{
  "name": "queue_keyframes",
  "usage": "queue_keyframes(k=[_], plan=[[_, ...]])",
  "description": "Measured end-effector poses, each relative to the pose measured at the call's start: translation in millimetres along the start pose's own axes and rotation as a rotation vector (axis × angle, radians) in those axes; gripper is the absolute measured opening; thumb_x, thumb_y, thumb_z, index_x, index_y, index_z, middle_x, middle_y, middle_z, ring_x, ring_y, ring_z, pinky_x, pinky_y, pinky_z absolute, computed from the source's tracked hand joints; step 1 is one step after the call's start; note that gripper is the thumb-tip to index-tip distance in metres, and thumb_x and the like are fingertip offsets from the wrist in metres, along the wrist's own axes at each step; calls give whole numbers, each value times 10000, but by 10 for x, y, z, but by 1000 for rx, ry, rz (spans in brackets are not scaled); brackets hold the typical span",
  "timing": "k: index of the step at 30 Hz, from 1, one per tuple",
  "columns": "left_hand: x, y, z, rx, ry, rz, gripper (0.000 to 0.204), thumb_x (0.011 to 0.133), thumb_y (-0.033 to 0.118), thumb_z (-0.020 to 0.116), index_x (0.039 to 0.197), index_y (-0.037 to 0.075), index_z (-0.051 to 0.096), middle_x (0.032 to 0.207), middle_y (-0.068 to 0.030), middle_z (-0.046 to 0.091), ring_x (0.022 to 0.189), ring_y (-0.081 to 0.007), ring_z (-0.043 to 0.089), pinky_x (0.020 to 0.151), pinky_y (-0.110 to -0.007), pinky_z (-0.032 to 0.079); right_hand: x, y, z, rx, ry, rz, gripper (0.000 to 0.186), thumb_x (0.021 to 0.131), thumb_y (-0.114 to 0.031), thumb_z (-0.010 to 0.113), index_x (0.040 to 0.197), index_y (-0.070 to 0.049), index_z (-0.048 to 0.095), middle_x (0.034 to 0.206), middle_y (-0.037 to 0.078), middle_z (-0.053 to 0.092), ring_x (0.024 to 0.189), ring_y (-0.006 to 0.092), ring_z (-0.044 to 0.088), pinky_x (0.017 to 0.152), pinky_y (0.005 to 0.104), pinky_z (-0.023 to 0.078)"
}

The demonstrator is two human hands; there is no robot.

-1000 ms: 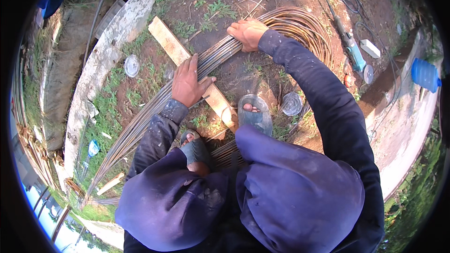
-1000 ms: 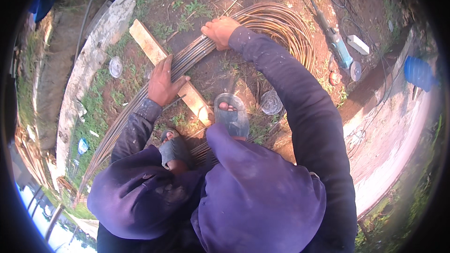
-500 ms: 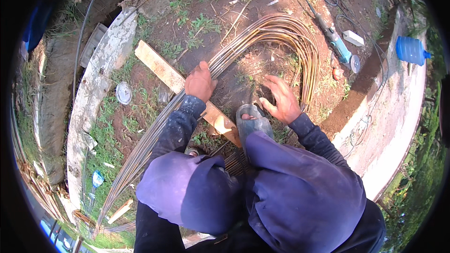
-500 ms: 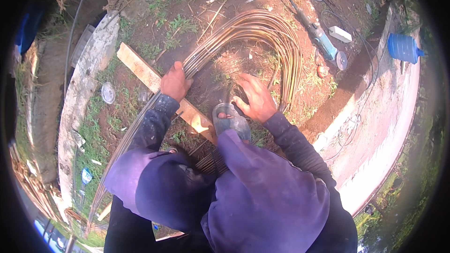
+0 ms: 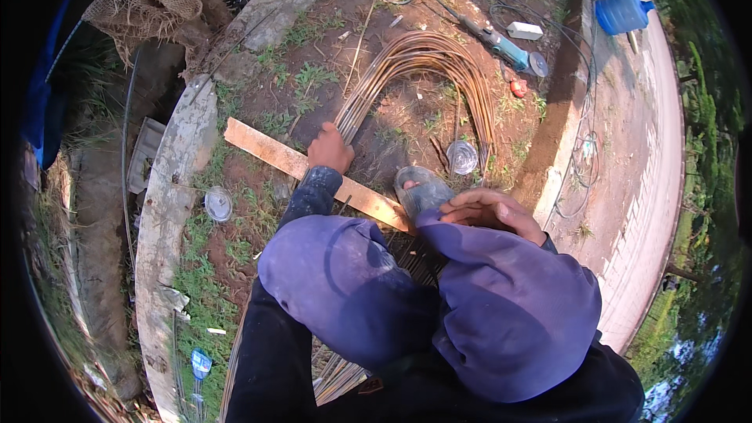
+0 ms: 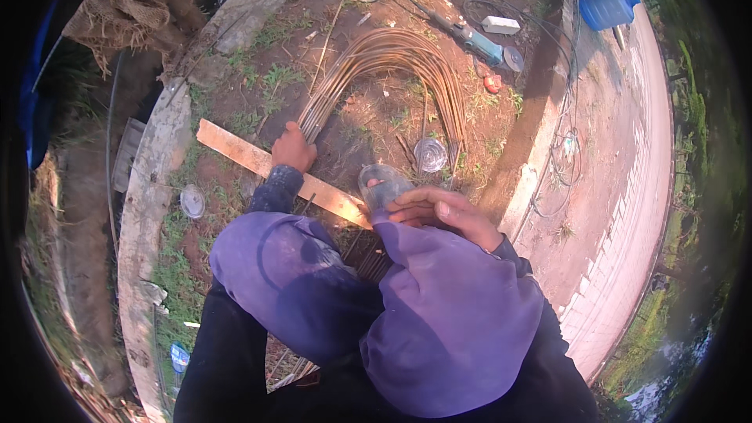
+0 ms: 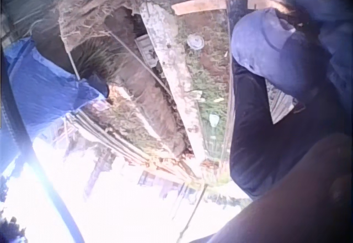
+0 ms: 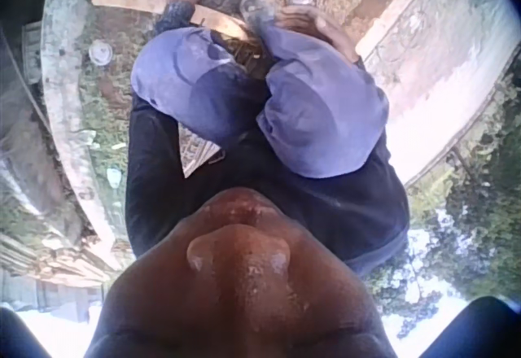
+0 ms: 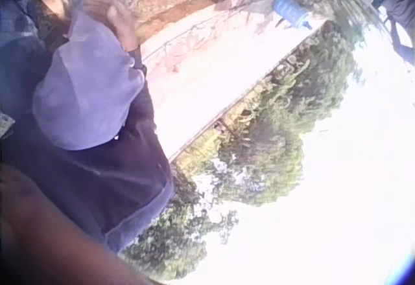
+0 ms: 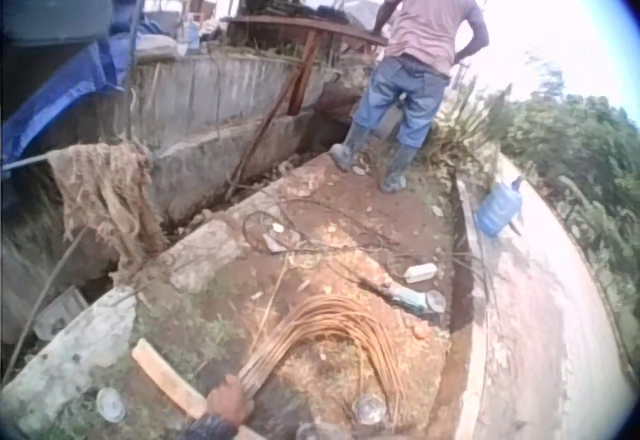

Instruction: The person aligns a bundle of metal rods on a wooden plank and uses an angle grinder to cut them. The person adjusts the rods and the grinder multiple times to complete the cuts.

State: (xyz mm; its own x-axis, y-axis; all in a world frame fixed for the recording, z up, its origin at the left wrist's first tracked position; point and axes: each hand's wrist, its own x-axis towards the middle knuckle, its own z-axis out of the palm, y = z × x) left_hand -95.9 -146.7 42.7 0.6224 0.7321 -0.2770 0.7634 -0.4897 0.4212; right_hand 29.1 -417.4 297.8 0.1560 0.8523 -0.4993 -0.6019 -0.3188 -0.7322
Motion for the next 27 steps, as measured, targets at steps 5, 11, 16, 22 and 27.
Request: queue_keyframes(k=[5,11,16,22,27], plan=[[-46,17,76,15,51,35,401,769,167,713,1019,-19,460,897,-247,698,844,-448,704,793,-508,582,-479,137,61,-210,-156,-97,796,928,-577,454,1250,137,596,1302,278,597,1295,367,527,1156,437,323],[-113,95,69,-23,78,35,383,772,170,690,1024,-10,464,908,-251,695,845,-446,703,777,-515,581,-1073,44,-46,-445,257,-7,569,958,-450,534,1177,68,618,1122,180,644,1073,275,606,984,381,427],[-84,145,24,16,46,19,394,761,170,683,1035,-2,457,949,-252,682,842,-453,698,781,-526,571,-1176,-255,-652,-649,623,106,381,984,-344,602,1116,11,637,972,98,683,887,198,673,841,334,513],[-62,163,-102,18,1,-52,536,769,316,762,1090,11,460,996,-265,670,927,-468,678,834,-526,547,145,-797,-1995,-715,759,197,282,978,-347,646,1046,-74,631,905,19,678,823,146,691,752,300,543],[-51,49,-153,-247,-30,48,747,810,432,800,1308,-3,452,1063,-245,668,942,-410,682,833,-495,538,1753,-1007,-3140,-276,852,2,667,948,-449,647,1432,-27,464,1318,229,570,1009,278,681,842,415,554]])
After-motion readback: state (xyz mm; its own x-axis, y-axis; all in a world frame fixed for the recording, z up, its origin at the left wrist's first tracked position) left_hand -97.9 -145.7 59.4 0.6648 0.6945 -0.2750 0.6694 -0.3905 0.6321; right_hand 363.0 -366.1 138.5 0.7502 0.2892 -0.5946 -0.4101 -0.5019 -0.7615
